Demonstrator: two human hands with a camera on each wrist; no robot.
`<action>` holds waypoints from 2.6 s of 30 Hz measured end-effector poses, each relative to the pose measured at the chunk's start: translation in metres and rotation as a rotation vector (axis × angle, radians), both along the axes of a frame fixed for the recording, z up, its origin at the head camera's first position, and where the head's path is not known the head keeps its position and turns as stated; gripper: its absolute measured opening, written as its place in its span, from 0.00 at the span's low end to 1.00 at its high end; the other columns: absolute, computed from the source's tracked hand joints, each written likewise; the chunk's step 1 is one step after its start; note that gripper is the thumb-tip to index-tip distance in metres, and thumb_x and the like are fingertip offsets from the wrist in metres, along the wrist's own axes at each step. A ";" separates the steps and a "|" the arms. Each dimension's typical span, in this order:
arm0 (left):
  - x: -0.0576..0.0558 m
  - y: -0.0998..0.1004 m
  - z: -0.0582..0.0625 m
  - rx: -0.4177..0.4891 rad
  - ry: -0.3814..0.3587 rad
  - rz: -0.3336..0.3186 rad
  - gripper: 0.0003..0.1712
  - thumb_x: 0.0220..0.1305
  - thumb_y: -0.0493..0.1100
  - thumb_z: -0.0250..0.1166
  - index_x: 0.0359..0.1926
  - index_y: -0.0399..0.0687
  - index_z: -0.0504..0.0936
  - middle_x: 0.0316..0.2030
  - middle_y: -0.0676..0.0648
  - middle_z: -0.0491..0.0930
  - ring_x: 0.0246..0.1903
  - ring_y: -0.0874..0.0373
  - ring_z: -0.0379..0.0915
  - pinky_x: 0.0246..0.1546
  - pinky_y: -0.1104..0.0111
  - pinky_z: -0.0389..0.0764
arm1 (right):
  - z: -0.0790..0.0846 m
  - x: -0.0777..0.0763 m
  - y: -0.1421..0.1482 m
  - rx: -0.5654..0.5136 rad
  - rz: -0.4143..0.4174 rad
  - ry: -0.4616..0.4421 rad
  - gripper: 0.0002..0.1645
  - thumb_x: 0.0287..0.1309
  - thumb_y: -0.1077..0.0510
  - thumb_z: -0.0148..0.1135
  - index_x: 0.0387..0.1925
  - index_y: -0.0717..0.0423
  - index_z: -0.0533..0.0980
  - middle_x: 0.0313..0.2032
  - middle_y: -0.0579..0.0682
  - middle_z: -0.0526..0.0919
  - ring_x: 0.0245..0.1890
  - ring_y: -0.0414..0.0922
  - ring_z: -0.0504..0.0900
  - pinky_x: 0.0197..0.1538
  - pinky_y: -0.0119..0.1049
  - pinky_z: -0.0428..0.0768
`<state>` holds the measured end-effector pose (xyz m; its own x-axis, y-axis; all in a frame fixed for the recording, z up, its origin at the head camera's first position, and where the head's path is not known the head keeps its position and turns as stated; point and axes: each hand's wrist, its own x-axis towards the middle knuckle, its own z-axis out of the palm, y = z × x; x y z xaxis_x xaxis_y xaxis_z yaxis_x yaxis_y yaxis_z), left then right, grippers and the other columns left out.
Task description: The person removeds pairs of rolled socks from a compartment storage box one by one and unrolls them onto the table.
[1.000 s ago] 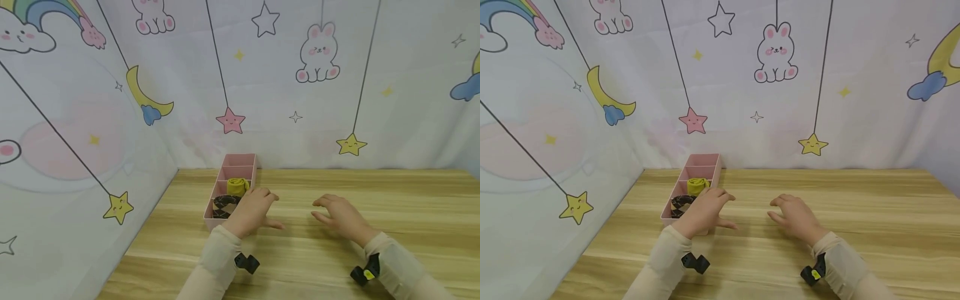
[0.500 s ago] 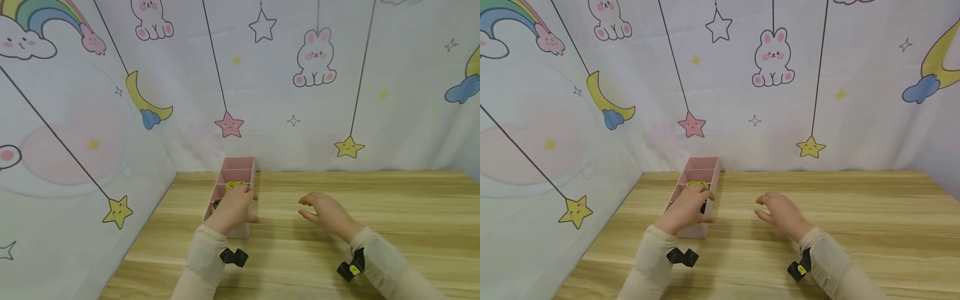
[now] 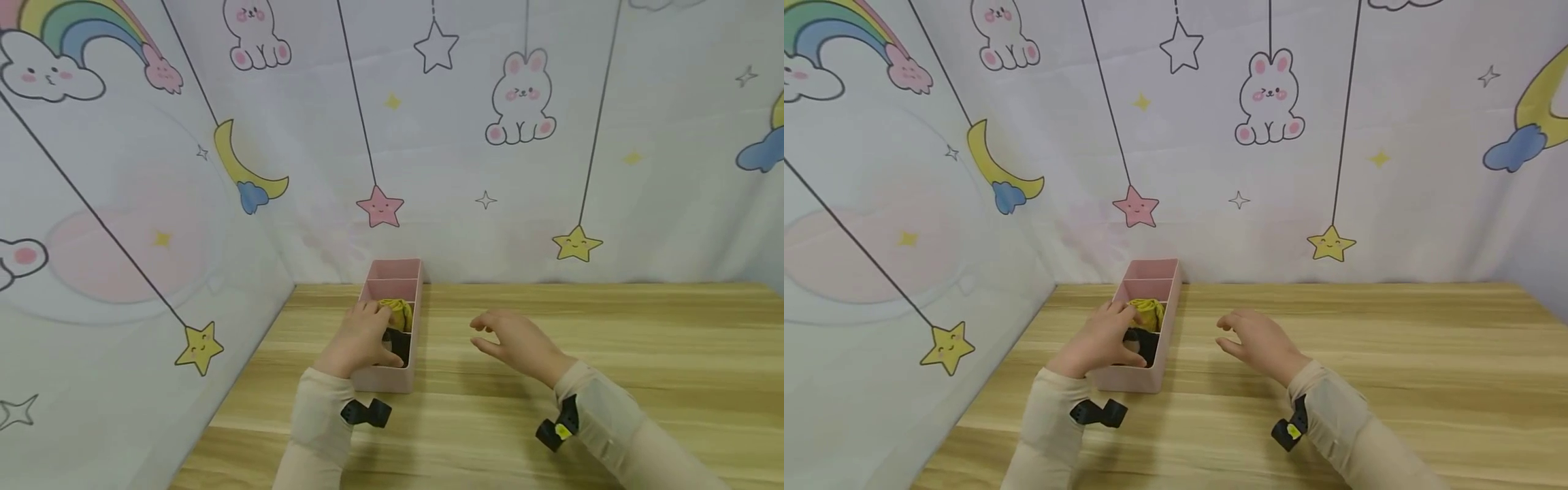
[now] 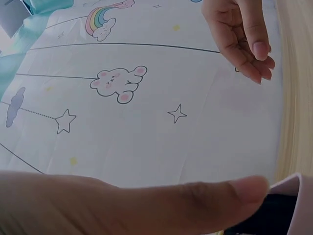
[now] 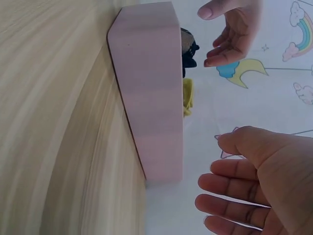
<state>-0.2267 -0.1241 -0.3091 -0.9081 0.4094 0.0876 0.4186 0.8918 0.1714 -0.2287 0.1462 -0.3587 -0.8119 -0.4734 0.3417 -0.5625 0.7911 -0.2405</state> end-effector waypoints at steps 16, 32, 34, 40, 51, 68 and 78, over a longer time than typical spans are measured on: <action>-0.010 -0.032 -0.004 0.002 -0.116 0.084 0.40 0.40 0.52 0.80 0.52 0.41 0.74 0.50 0.41 0.75 0.55 0.42 0.67 0.62 0.49 0.64 | 0.006 -0.010 -0.031 -0.015 0.057 -0.012 0.14 0.62 0.53 0.60 0.44 0.57 0.81 0.40 0.51 0.86 0.42 0.48 0.83 0.46 0.46 0.81; -0.021 -0.056 -0.013 0.014 -0.200 0.100 0.32 0.40 0.47 0.80 0.47 0.41 0.77 0.47 0.42 0.75 0.55 0.44 0.67 0.61 0.50 0.66 | 0.022 -0.030 -0.092 -0.052 0.173 -0.140 0.25 0.60 0.47 0.63 0.49 0.63 0.77 0.45 0.56 0.84 0.45 0.51 0.82 0.51 0.46 0.79; -0.022 -0.057 -0.014 0.013 -0.201 0.102 0.30 0.40 0.48 0.80 0.44 0.42 0.78 0.47 0.42 0.75 0.53 0.45 0.66 0.59 0.51 0.67 | 0.021 -0.033 -0.100 -0.029 0.173 -0.165 0.27 0.59 0.45 0.63 0.51 0.63 0.77 0.47 0.56 0.83 0.47 0.51 0.81 0.52 0.46 0.79; -0.023 -0.058 -0.016 0.014 -0.173 0.077 0.28 0.38 0.48 0.80 0.40 0.43 0.79 0.45 0.43 0.76 0.51 0.46 0.68 0.57 0.51 0.69 | 0.015 -0.039 -0.121 0.055 0.167 -0.184 0.32 0.56 0.41 0.65 0.52 0.61 0.77 0.47 0.55 0.83 0.46 0.49 0.80 0.51 0.44 0.78; -0.024 -0.059 -0.018 0.018 -0.190 0.081 0.28 0.40 0.49 0.80 0.42 0.44 0.79 0.46 0.45 0.76 0.51 0.47 0.70 0.56 0.52 0.72 | 0.013 -0.039 -0.138 0.137 0.156 -0.132 0.27 0.55 0.39 0.65 0.44 0.57 0.81 0.39 0.51 0.83 0.39 0.45 0.79 0.44 0.40 0.79; -0.023 -0.059 -0.018 0.046 -0.196 0.090 0.34 0.39 0.48 0.81 0.50 0.42 0.80 0.49 0.44 0.76 0.51 0.46 0.70 0.57 0.52 0.71 | 0.010 -0.037 -0.146 0.113 0.121 -0.140 0.22 0.54 0.42 0.67 0.40 0.57 0.80 0.38 0.49 0.81 0.38 0.44 0.76 0.43 0.38 0.79; -0.024 -0.059 -0.018 0.026 -0.191 0.084 0.26 0.40 0.48 0.80 0.37 0.42 0.77 0.49 0.41 0.75 0.52 0.43 0.70 0.57 0.51 0.71 | 0.023 -0.034 -0.141 0.020 0.131 -0.101 0.18 0.54 0.48 0.68 0.37 0.58 0.79 0.34 0.50 0.80 0.33 0.42 0.75 0.37 0.36 0.77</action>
